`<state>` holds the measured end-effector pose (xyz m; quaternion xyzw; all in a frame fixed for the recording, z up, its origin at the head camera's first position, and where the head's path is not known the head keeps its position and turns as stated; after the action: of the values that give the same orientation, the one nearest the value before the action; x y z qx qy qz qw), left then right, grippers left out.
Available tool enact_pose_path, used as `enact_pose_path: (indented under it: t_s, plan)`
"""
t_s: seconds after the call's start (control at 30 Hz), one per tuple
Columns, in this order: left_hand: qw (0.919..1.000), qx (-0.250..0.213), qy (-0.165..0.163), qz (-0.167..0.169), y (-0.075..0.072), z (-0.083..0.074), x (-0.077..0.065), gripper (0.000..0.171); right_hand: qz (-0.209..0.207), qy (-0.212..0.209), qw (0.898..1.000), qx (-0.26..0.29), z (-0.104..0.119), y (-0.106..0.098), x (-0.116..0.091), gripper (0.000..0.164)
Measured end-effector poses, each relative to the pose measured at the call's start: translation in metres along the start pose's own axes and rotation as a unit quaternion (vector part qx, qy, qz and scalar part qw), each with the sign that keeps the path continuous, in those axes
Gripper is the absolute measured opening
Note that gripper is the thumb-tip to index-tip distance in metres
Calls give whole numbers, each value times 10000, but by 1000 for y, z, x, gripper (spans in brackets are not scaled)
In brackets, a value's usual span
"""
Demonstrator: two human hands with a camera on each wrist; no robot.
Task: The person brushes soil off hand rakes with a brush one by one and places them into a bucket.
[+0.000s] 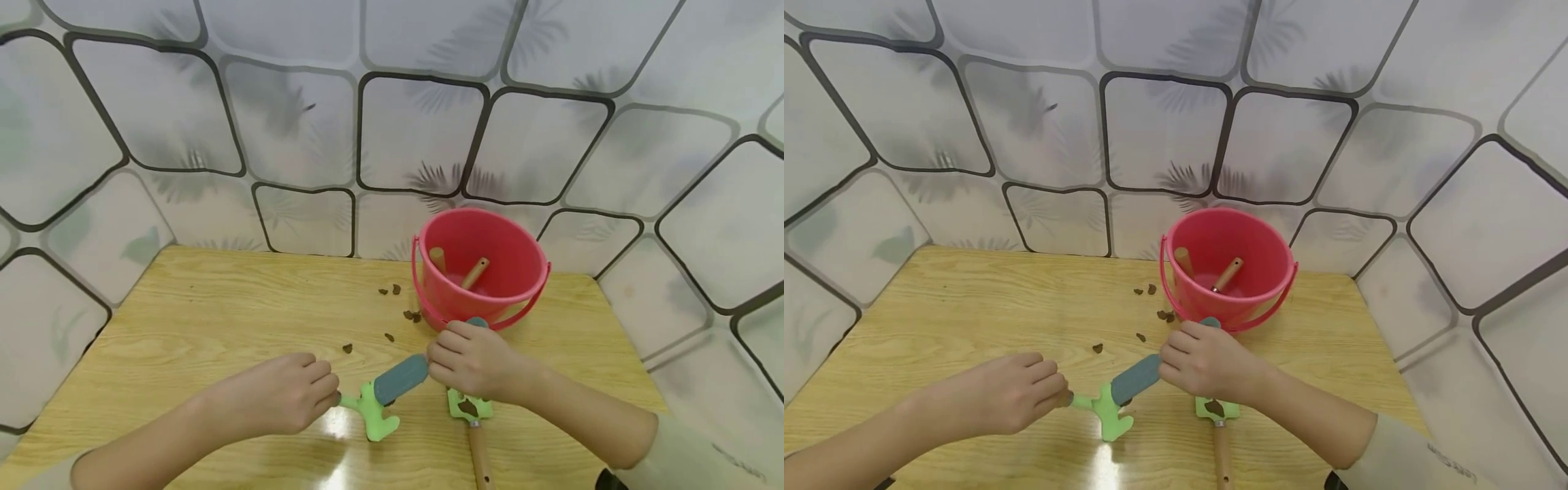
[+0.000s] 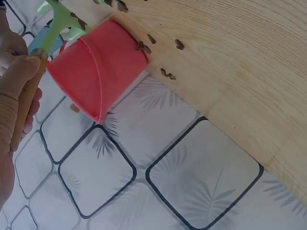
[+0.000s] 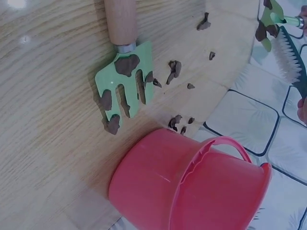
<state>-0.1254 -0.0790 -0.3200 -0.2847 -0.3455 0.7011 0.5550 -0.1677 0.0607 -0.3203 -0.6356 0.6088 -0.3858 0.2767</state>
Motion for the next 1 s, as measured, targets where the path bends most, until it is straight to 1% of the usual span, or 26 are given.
enact_pose_path:
  t_s: [0.03, 0.07, 0.13, 0.2, 0.23, 0.27, 0.3, 0.4, 0.5, 0.57, 0.7, 0.83, 0.9, 1.0]
  plan:
    - [10000, -32, -15, 10, 0, 1, -1, 37, -14, 30, 10000, -16, -1, -1, -1, 29]
    - [10000, -73, -37, -8, -1, 1, -2, 35, -7, 62, 10000, -38, -3, -2, -2, 29]
    - [9998, -147, -85, -70, -3, 3, -3, 36, 7, 112, 9999, -124, -5, -3, -5, 29]
    - [9997, -167, -109, -157, -4, 4, -5, 46, -51, 166, 9995, -274, -8, -4, -8, 27]
    - [9996, -170, -124, -172, -4, 5, -6, 50, -55, 199, 9991, -364, -10, -3, -10, 26]
    - [9996, -164, -138, -170, -3, 6, -7, 61, -64, 250, 9987, -436, -12, -2, -12, 25]
    - [9997, -142, -162, -148, -2, 7, -9, 64, -79, 305, 9983, -497, -15, -1, -16, 24]
    - [9996, -110, -240, -62, 1, 12, -16, 66, -79, 513, 9968, -615, -21, 2, -24, 23]
    - [9993, -110, -320, -138, 0, 15, -18, 64, -174, 715, 9962, -464, -27, 1, -27, 24]
    - [9991, -120, -337, -224, -1, 15, -17, 62, -307, 767, 9961, -321, -28, -3, -24, 23]
    - [9986, -192, -387, -294, -2, 16, -14, 60, -595, 695, 9956, -215, -25, -12, -11, 22]
    - [9984, -202, -429, -310, -1, 18, -12, 60, -769, 580, 9944, -445, -17, -16, 1, 19]
    - [9984, -199, -420, -321, -2, 17, -11, 60, -689, 560, 9947, -528, -14, -15, 6, 17]
    - [9983, -184, -397, -382, -3, 17, -9, 60, -439, 506, 9958, -617, -10, -9, 13, 17]
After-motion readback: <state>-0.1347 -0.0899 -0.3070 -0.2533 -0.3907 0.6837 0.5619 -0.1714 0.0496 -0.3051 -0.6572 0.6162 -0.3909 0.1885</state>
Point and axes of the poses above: each hand's wrist, its own x-axis towards the middle knuckle, its own y-axis out of the palm, z = x × y, the point moved 9 cm from there along x, towards the middle knuckle, and after that the axes turned 14 degrees about z, right-handed, at the moved point
